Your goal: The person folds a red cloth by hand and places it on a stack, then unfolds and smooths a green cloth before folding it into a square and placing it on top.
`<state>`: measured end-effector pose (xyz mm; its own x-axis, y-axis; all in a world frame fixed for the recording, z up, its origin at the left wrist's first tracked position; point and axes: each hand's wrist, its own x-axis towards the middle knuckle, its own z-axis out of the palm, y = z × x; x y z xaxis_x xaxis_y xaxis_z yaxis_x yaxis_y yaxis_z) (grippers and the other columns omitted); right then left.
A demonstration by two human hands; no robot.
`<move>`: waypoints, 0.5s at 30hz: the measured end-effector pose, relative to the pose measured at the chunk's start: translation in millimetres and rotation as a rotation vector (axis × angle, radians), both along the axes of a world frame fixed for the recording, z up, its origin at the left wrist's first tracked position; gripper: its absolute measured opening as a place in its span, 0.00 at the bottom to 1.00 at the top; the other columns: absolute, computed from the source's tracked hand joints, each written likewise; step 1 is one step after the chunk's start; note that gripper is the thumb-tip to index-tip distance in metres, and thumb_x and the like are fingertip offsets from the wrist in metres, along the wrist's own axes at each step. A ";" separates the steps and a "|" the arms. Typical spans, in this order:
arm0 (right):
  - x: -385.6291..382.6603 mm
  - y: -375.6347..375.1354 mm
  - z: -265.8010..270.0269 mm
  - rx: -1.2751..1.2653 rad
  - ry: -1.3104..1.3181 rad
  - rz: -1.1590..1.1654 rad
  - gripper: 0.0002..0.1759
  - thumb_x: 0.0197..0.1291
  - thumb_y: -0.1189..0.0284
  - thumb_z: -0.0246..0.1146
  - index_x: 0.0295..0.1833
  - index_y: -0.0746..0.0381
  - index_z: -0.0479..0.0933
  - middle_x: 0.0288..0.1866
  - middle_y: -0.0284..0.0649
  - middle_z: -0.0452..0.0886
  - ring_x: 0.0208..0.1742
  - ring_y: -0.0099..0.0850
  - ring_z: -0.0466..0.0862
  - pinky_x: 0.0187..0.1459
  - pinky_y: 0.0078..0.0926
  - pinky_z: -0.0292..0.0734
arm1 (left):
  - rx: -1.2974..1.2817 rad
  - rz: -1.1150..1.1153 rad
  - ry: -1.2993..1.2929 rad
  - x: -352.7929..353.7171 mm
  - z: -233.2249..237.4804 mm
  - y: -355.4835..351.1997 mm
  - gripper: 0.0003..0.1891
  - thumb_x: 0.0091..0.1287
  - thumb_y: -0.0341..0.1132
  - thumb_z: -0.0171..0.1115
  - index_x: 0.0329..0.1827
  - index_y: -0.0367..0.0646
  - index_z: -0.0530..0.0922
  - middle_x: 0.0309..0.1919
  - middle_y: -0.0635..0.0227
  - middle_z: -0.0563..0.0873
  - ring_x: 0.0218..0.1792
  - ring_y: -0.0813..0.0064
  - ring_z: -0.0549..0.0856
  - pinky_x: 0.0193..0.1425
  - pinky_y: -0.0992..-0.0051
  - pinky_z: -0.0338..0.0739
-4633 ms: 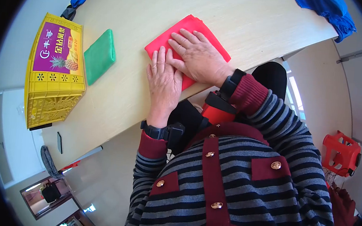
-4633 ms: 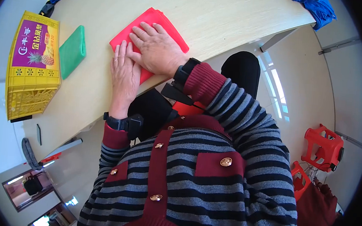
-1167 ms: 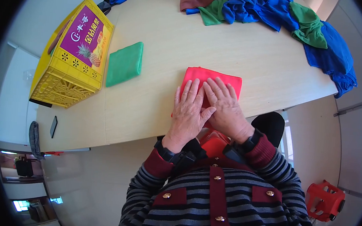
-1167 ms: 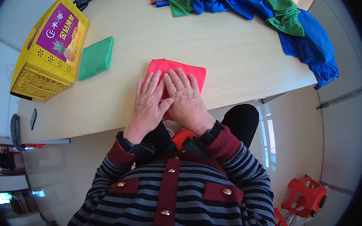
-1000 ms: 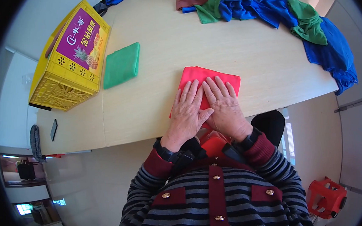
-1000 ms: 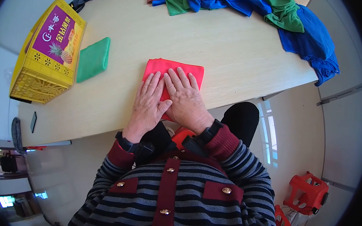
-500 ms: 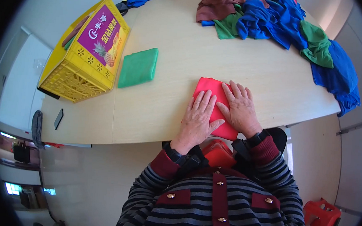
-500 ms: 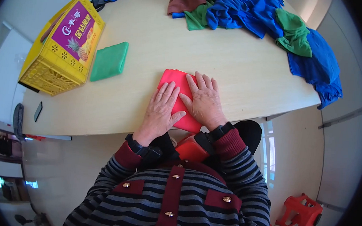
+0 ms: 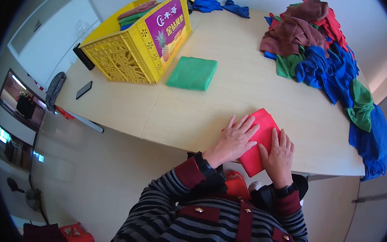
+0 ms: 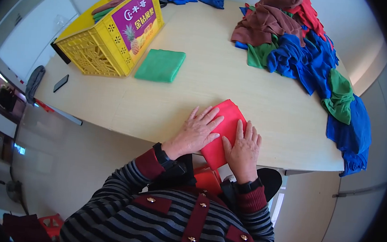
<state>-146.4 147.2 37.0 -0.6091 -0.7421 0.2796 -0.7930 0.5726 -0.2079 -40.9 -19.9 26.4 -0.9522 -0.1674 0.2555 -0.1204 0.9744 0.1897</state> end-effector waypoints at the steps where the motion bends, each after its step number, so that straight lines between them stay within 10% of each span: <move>1: 0.7 -2.8 1.7 0.032 0.019 -0.015 0.39 0.70 0.51 0.61 0.77 0.65 0.66 0.78 0.57 0.66 0.80 0.54 0.63 0.79 0.52 0.54 | 0.000 0.000 0.004 0.5 -0.9 2.9 0.35 0.77 0.52 0.54 0.80 0.41 0.64 0.80 0.55 0.64 0.82 0.55 0.59 0.84 0.46 0.49; 15: -24.5 -21.9 -11.2 -0.016 -0.007 0.197 0.36 0.74 0.51 0.56 0.79 0.61 0.66 0.80 0.50 0.66 0.82 0.51 0.61 0.80 0.50 0.52 | 0.018 -0.004 0.095 5.3 -10.7 12.5 0.34 0.74 0.47 0.58 0.78 0.38 0.66 0.80 0.54 0.64 0.81 0.56 0.60 0.84 0.50 0.50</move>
